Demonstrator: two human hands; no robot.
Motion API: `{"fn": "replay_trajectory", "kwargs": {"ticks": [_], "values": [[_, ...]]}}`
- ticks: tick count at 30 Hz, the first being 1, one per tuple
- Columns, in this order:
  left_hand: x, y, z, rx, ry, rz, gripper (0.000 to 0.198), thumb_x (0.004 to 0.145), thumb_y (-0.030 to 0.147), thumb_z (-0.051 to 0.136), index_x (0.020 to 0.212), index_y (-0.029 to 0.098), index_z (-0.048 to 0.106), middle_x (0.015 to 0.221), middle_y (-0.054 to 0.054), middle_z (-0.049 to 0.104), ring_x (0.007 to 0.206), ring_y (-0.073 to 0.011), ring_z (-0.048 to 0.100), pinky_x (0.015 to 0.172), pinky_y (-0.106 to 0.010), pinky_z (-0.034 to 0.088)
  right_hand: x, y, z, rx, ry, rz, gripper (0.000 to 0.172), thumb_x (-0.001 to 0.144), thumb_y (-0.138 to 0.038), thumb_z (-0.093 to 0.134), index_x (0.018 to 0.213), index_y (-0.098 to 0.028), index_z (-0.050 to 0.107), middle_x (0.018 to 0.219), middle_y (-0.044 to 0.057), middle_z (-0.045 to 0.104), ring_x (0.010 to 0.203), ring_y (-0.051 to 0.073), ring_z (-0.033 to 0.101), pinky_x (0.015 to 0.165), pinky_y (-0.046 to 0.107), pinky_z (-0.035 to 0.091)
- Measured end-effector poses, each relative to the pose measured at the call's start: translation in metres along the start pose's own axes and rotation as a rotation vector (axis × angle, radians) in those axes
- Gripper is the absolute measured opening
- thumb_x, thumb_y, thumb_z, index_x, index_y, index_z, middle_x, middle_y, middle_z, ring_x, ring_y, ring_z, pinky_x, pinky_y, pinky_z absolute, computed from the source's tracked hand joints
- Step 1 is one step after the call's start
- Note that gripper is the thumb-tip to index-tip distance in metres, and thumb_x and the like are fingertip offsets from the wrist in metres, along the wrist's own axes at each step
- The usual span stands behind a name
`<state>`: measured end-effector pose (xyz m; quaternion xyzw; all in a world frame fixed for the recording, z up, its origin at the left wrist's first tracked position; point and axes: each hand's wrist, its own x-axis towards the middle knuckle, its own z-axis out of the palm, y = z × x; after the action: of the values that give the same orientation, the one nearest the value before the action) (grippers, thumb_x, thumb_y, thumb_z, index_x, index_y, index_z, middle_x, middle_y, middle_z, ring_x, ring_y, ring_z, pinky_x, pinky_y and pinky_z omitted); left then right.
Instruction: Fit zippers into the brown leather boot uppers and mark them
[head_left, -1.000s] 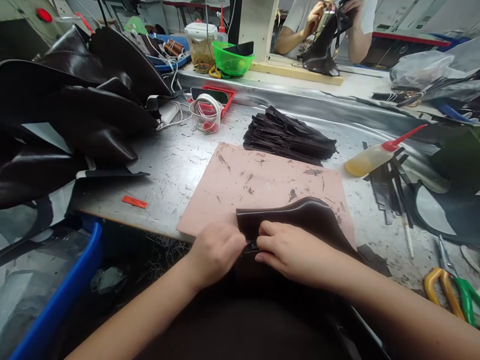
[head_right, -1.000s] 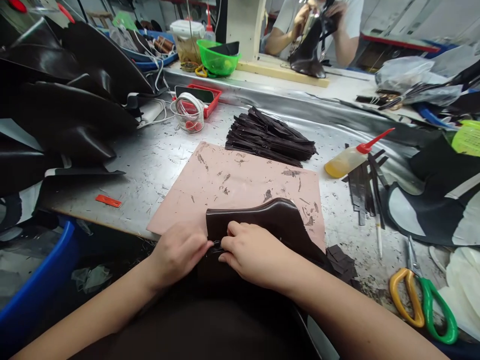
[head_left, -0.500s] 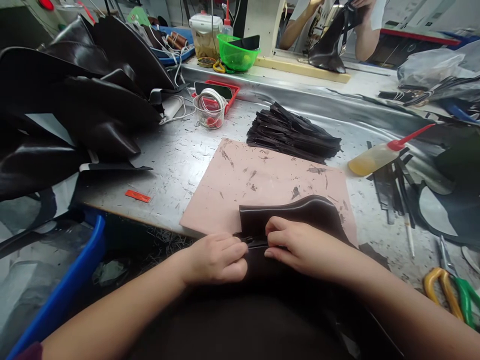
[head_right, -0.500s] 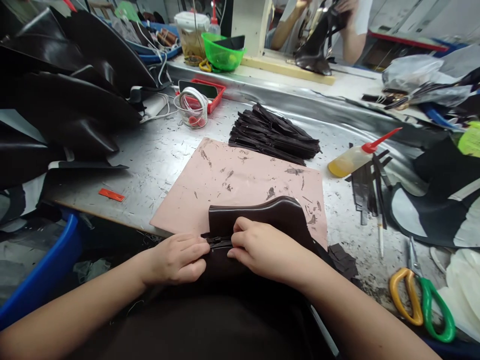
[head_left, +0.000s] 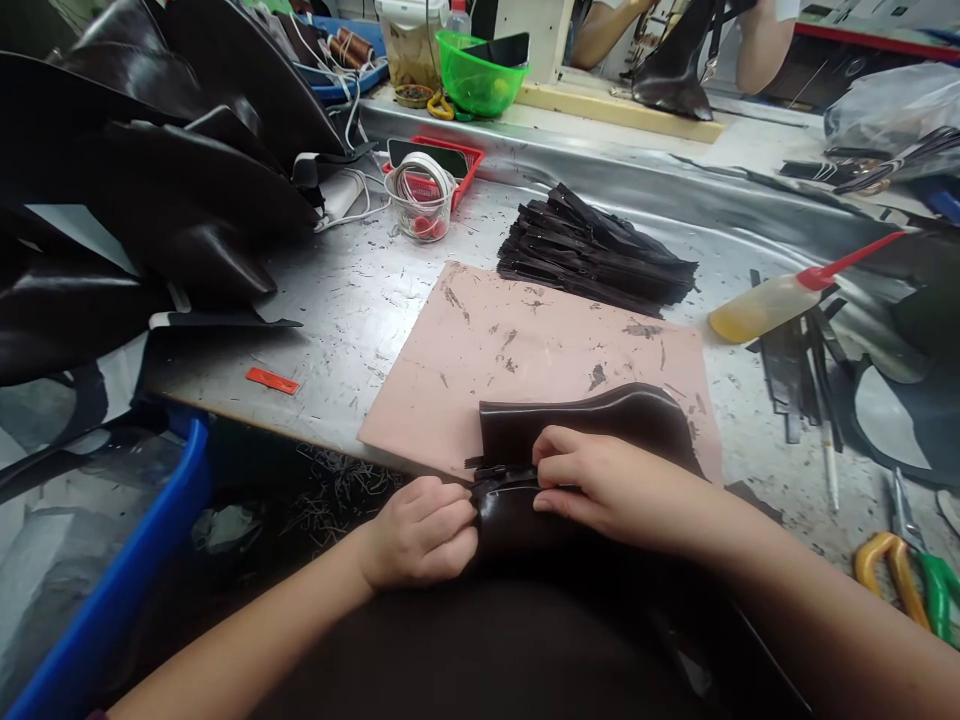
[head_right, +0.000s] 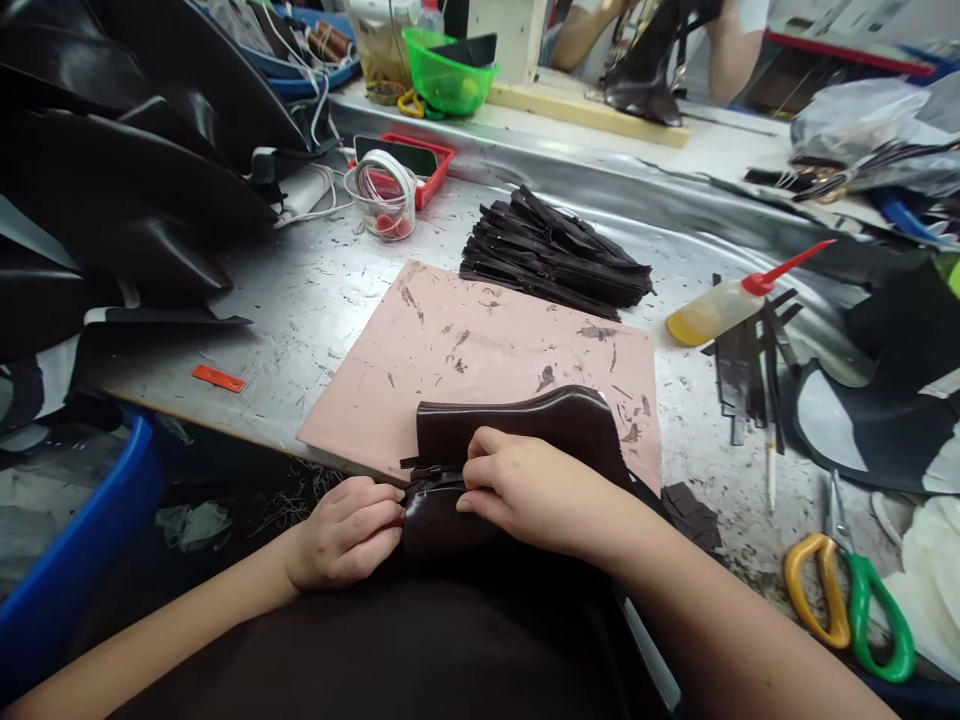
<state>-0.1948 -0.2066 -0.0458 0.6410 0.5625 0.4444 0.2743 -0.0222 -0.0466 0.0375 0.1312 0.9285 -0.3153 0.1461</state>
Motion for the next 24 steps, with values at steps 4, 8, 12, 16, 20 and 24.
{"fn": "replay_trajectory", "kwargs": {"ticks": [4, 8, 12, 16, 20, 24], "values": [[0.007, 0.006, 0.001, 0.174, -0.030, 0.084, 0.016, 0.069, 0.011, 0.061, 0.067, 0.027, 0.063, 0.085, -0.006, 0.070, 0.085, -0.0220, 0.065, 0.075, -0.032, 0.049, -0.005, 0.006, -0.006, 0.111, -0.009, -0.026, 0.022, 0.088, -0.030, 0.048, 0.075, -0.019, 0.062, 0.100, 0.003, 0.055, 0.080, 0.013, 0.057, 0.075, 0.026, 0.045], [0.015, 0.006, -0.007, 0.365, -0.137, 0.254, 0.020, 0.073, 0.008, 0.056, 0.069, 0.026, 0.064, 0.082, -0.005, 0.070, 0.080, -0.0196, 0.066, 0.068, -0.028, 0.049, -0.007, 0.007, -0.008, 0.151, 0.002, -0.032, 0.023, 0.088, -0.031, 0.047, 0.076, -0.019, 0.062, 0.103, 0.003, 0.055, 0.085, 0.014, 0.057, 0.078, 0.026, 0.045], [0.021, 0.006, -0.018, 0.540, -0.105, 0.535, 0.016, 0.079, 0.010, 0.052, 0.070, 0.020, 0.060, 0.077, -0.003, 0.069, 0.074, -0.0161, 0.065, 0.063, -0.025, 0.049, -0.003, 0.001, -0.003, 0.067, 0.006, -0.012, 0.022, 0.088, -0.030, 0.048, 0.076, -0.019, 0.063, 0.102, 0.003, 0.055, 0.079, 0.014, 0.058, 0.075, 0.028, 0.046], [0.022, 0.004, -0.018, 0.771, -0.016, 0.732, 0.016, 0.083, 0.007, 0.045, 0.073, 0.014, 0.057, 0.077, -0.003, 0.068, 0.074, -0.0146, 0.064, 0.063, -0.024, 0.049, 0.003, -0.007, 0.004, -0.076, 0.067, 0.037, 0.021, 0.088, -0.026, 0.048, 0.077, -0.018, 0.064, 0.093, 0.003, 0.056, 0.072, 0.013, 0.057, 0.068, 0.027, 0.047], [0.016, 0.001, -0.013, 0.742, 0.074, 0.716, 0.014, 0.084, 0.007, 0.044, 0.077, 0.011, 0.056, 0.080, -0.005, 0.068, 0.080, -0.0164, 0.064, 0.068, -0.027, 0.050, 0.008, -0.010, 0.011, -0.173, 0.118, 0.087, 0.022, 0.087, -0.023, 0.047, 0.076, -0.016, 0.065, 0.085, 0.004, 0.057, 0.068, 0.013, 0.056, 0.063, 0.025, 0.046], [0.012, 0.001, -0.010, 0.717, 0.116, 0.703, 0.014, 0.083, 0.006, 0.047, 0.092, 0.009, 0.058, 0.081, -0.006, 0.068, 0.083, -0.0173, 0.064, 0.071, -0.029, 0.051, 0.012, -0.011, 0.015, -0.250, 0.131, 0.122, 0.022, 0.087, -0.022, 0.048, 0.074, -0.015, 0.065, 0.084, 0.005, 0.056, 0.068, 0.013, 0.055, 0.063, 0.025, 0.046]]}}
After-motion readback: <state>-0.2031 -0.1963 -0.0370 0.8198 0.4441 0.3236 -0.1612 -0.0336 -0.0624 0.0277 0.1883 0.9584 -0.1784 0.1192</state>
